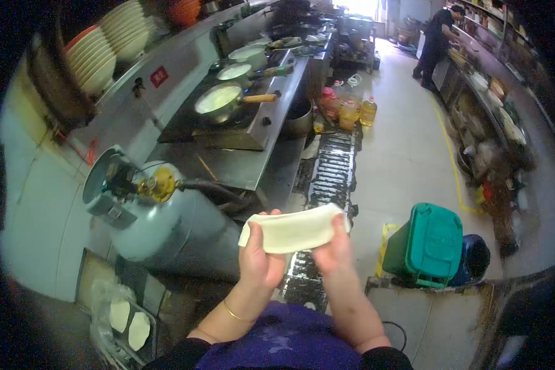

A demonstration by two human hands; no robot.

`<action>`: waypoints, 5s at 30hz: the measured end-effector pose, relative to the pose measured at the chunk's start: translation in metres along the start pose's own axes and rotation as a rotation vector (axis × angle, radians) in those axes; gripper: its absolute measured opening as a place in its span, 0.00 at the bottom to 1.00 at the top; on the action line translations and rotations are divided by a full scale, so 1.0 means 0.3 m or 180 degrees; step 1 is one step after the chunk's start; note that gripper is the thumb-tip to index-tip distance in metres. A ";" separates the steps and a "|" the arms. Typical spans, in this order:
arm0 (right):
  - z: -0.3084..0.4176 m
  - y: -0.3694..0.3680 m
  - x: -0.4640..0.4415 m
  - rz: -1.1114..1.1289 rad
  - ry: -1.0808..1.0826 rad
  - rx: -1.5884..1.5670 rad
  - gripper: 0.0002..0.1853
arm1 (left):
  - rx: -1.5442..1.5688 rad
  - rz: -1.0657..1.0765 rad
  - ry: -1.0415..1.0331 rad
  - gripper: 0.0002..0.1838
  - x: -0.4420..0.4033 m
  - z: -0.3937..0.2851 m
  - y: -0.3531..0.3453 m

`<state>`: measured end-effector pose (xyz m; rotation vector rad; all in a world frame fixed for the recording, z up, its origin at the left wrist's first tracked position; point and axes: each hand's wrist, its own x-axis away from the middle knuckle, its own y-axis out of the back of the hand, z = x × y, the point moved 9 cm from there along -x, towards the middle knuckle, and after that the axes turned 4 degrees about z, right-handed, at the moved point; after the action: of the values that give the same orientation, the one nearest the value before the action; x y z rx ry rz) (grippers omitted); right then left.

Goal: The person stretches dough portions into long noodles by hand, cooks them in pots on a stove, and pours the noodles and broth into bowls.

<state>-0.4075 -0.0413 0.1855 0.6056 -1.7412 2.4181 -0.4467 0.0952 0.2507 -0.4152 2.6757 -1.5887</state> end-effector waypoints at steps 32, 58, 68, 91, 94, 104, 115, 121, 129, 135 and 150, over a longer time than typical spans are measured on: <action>1.659 0.365 -1.179 -0.0564 0.0487 0.0618 0.10 | 0.0646 -0.0640 -0.0509 0.14 -0.927 0.236 -0.145; 2.612 0.318 -2.077 -0.0437 0.0505 0.1961 0.12 | -0.2445 -0.2035 -0.3735 0.18 0.438 -1.366 -0.259; 1.920 -0.023 -1.888 0.0775 -0.0532 0.1384 0.16 | -0.2267 -0.0588 -0.2932 0.12 -0.493 -0.652 -1.072; 0.759 0.059 -1.283 0.4958 -0.0786 0.6545 0.17 | -0.2861 0.1505 -0.1560 0.24 -1.067 0.180 -1.660; 0.787 0.238 -1.364 0.4370 -0.1621 0.7336 0.19 | -0.2021 0.2455 -0.1337 0.25 -0.968 0.108 -1.804; 0.718 0.635 -1.437 0.5865 -0.0897 0.7356 0.09 | -0.2171 0.1994 -0.1641 0.19 -0.766 -0.001 -1.714; 1.052 -0.436 -0.930 0.3465 -0.0867 0.4150 0.12 | -0.2832 0.1927 -0.0180 0.22 -0.807 0.672 -0.835; 1.125 -0.819 -0.768 0.3327 0.0524 0.3490 0.16 | -0.3532 0.1911 0.0269 0.18 -0.833 0.955 -0.529; 1.160 -1.003 -0.704 0.3258 0.0423 0.3841 0.20 | -0.3837 0.1665 0.0549 0.15 -0.921 1.236 -0.063; 1.350 -1.251 -0.537 0.3489 0.0960 0.3447 0.21 | -0.3872 0.1362 0.1451 0.16 -0.983 1.337 0.138; 1.424 -0.324 -1.510 0.0866 -0.1198 0.1988 0.20 | -0.0604 -0.1083 -0.0219 0.08 -0.953 0.673 0.211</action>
<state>0.1476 -0.3381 0.2165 0.9928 -1.1912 3.2419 -0.1575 0.0146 0.0599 -0.9564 2.8281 -1.3518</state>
